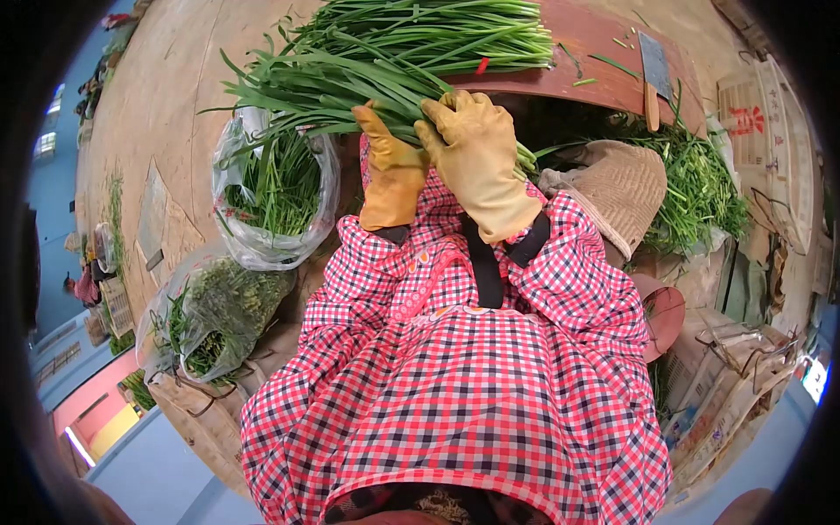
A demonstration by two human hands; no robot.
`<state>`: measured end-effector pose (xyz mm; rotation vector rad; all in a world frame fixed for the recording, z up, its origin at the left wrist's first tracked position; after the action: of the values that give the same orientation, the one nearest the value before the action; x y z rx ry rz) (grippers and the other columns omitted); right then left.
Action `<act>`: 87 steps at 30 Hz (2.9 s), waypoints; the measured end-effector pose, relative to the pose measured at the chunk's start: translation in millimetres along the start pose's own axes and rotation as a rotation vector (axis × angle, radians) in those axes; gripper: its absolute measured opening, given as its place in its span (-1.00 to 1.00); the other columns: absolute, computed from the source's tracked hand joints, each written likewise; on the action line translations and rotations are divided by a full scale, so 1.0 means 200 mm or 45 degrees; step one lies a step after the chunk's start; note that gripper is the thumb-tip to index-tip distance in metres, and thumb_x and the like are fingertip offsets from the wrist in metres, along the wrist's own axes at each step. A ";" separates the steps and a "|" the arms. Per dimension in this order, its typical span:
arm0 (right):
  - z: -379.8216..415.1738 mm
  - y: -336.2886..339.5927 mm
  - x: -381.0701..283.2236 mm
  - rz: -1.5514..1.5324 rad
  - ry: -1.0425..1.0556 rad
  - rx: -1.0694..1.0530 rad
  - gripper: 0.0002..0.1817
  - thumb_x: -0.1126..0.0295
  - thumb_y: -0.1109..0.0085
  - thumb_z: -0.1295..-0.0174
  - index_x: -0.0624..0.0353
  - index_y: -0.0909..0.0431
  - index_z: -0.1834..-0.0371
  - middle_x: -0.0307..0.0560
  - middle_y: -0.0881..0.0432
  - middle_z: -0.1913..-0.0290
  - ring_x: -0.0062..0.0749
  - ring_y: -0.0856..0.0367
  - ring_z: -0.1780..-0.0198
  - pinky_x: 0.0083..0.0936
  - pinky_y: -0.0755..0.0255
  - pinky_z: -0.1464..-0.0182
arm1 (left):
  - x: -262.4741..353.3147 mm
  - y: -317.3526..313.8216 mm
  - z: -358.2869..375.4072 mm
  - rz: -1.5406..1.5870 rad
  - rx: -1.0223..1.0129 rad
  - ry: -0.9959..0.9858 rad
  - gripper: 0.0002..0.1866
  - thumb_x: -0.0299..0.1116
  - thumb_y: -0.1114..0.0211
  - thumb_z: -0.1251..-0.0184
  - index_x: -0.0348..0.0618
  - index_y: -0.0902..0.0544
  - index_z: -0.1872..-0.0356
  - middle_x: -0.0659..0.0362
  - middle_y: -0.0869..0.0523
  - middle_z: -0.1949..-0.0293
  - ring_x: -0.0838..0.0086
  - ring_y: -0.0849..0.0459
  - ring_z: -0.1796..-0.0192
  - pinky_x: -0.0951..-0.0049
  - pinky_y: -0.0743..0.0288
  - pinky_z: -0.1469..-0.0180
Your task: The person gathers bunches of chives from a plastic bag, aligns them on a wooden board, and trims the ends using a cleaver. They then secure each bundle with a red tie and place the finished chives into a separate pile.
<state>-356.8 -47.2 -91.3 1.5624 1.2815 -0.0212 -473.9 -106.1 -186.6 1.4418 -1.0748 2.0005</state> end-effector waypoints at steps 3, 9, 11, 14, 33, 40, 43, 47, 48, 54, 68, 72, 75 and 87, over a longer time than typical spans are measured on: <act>0.02 -0.04 0.05 -0.085 -0.052 -0.018 -0.67 0.31 -0.42 -0.17 0.15 -0.69 0.01 -0.04 -0.73 0.21 -0.19 -0.70 0.16 -0.33 -0.56 0.11 | -0.04 -0.08 -0.05 0.777 -0.348 0.014 -0.35 0.17 -0.10 -0.50 0.00 -0.31 -0.42 0.10 -0.57 -0.21 0.33 -0.58 -0.20 0.20 -0.46 -0.32; 0.05 -0.09 0.26 -1.053 -0.749 -0.154 -0.75 0.37 -0.34 -0.32 0.36 -0.70 0.08 -0.08 -0.78 0.12 -0.54 -0.69 0.12 -0.62 -0.54 0.02 | 0.13 -0.10 0.03 -0.306 -0.255 -0.301 -0.57 -0.34 -0.14 -0.54 -0.04 -0.43 -0.38 0.05 -0.64 -0.17 0.33 -0.64 -0.15 0.29 -0.51 -0.26; 0.08 -0.13 0.32 -1.376 -0.862 -0.206 -0.75 0.36 -0.29 -0.36 0.36 -0.70 0.06 -0.12 -0.78 0.12 -0.55 -0.69 0.11 -0.61 -0.52 -0.02 | 0.16 -0.12 0.04 -0.644 -0.265 -0.581 -0.53 -0.67 -0.18 -0.40 -0.13 -0.47 -0.31 -0.01 -0.68 -0.11 0.33 -0.66 -0.11 0.32 -0.52 -0.25; 0.07 0.04 0.33 -1.294 -0.832 -0.183 -0.74 0.33 -0.25 -0.40 0.32 -0.71 0.05 -0.13 -0.78 0.12 -0.54 -0.68 0.09 -0.59 -0.51 -0.04 | 0.11 -0.06 -0.01 -0.727 -0.176 -0.396 -0.56 -0.64 -0.19 -0.41 -0.17 -0.48 -0.28 -0.01 -0.70 -0.08 0.32 -0.68 -0.10 0.32 -0.54 -0.24; 0.13 0.26 0.23 0.127 -0.028 0.210 -0.59 0.45 -0.33 -0.20 0.30 -0.59 -0.13 0.13 -0.71 0.18 0.03 -0.69 0.12 -0.23 -0.57 0.07 | 0.14 -0.24 -0.08 -0.713 0.008 -0.306 -0.44 -0.58 -0.19 -0.37 -0.19 -0.29 -0.38 -0.02 -0.69 -0.14 0.29 -0.69 -0.15 0.37 -0.49 -0.26; 0.07 0.26 0.26 0.002 -0.246 0.336 -0.47 0.38 -0.41 -0.17 0.27 -0.55 -0.22 0.15 -0.70 0.18 -0.04 -0.72 0.20 -0.28 -0.60 0.17 | 0.16 -0.33 -0.03 -0.922 0.140 -0.415 -0.59 -0.61 -0.19 -0.37 -0.25 -0.49 -0.24 -0.01 -0.74 -0.01 0.28 -0.73 -0.02 0.36 -0.55 -0.17; 0.10 0.21 0.33 -0.412 -0.356 0.448 -0.43 0.47 -0.45 -0.11 0.24 -0.54 -0.25 0.09 -0.71 0.16 -0.18 -0.76 0.17 -0.39 -0.61 0.13 | 0.16 -0.34 -0.04 -0.859 0.019 -0.338 -0.40 -0.64 -0.23 -0.31 -0.25 -0.29 -0.37 -0.03 -0.66 -0.17 0.29 -0.66 -0.18 0.35 -0.47 -0.29; 0.12 0.18 0.34 -0.484 -0.341 0.438 -0.39 0.59 -0.44 -0.08 0.22 -0.51 -0.28 0.04 -0.72 0.10 -0.30 -0.77 0.17 -0.49 -0.61 0.09 | 0.17 -0.32 -0.05 -0.825 0.008 -0.393 -0.43 -0.68 -0.19 -0.30 -0.25 -0.32 -0.35 -0.02 -0.67 -0.16 0.30 -0.67 -0.16 0.35 -0.48 -0.28; 0.12 0.19 0.33 -0.509 -0.302 0.445 -0.38 0.61 -0.43 -0.08 0.22 -0.51 -0.28 0.04 -0.72 0.08 -0.31 -0.77 0.17 -0.51 -0.61 0.09 | 0.18 -0.33 -0.05 -0.840 0.014 -0.385 -0.43 -0.69 -0.17 -0.30 -0.25 -0.32 -0.34 -0.02 -0.67 -0.15 0.30 -0.67 -0.15 0.36 -0.48 -0.27; 0.16 0.15 0.36 -0.630 -0.289 0.451 -0.50 0.72 -0.27 -0.19 0.24 -0.51 -0.24 -0.01 -0.73 0.02 -0.43 -0.75 0.13 -0.58 -0.61 0.04 | 0.16 -0.28 -0.10 -0.791 0.021 -0.409 -0.47 -0.73 -0.11 -0.28 -0.23 -0.40 -0.30 0.00 -0.70 -0.09 0.31 -0.70 -0.08 0.37 -0.52 -0.21; 0.39 0.60 0.82 -0.838 -0.669 0.153 -0.79 0.73 -0.20 -0.27 0.40 -0.59 0.04 0.08 -0.74 0.03 -0.33 -0.76 0.06 -0.48 -0.67 -0.01 | 0.19 -0.18 -0.19 -0.551 0.028 -0.464 -0.50 -0.58 -0.12 -0.42 0.00 -0.32 -0.34 -0.02 -0.59 -0.24 0.26 -0.63 -0.20 0.19 -0.52 -0.31; 0.63 0.65 1.15 0.993 -0.341 -0.730 -0.61 0.43 -0.40 -0.17 0.28 -0.61 -0.07 0.10 -0.59 -0.25 -0.17 -0.61 -0.24 -0.35 -0.53 -0.23 | 0.21 -0.08 -0.30 -0.061 0.051 -0.314 -0.64 -0.45 -0.14 -0.45 -0.05 -0.43 -0.24 -0.02 -0.63 -0.16 0.27 -0.67 -0.13 0.21 -0.57 -0.25; 0.24 0.76 0.76 0.207 -0.446 -0.363 -0.37 0.27 -0.48 -0.08 0.22 -0.54 -0.25 0.12 -0.48 -0.37 -0.11 -0.46 -0.39 -0.30 -0.35 -0.39 | 0.20 -0.11 -0.30 0.181 0.080 -0.191 -0.69 -0.29 -0.14 -0.46 -0.19 -0.54 -0.12 -0.03 -0.67 -0.08 0.25 -0.68 -0.09 0.20 -0.60 -0.21; 0.02 0.03 0.08 -0.300 0.143 -0.391 0.06 0.20 -0.60 0.14 0.23 -0.21 -0.48 0.24 -0.56 -0.21 0.12 -0.54 -0.24 -0.20 -0.48 -0.23 | 0.27 -0.04 -0.11 1.105 -0.348 -0.168 -0.45 -0.31 -0.51 -0.16 -0.16 -0.54 -0.16 0.21 -0.66 0.23 0.39 -0.62 0.10 0.17 -0.49 -0.18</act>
<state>-343.9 -38.5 -98.9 1.1600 1.4761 0.1111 -500.2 -87.6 -137.5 1.0505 -2.2119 2.1510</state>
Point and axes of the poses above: each hand's wrist, its own z-axis away from the middle knuckle, its own y-axis out of the back of the hand, x = y × z, the point moved 7 cm from there along -z, towards the middle knuckle
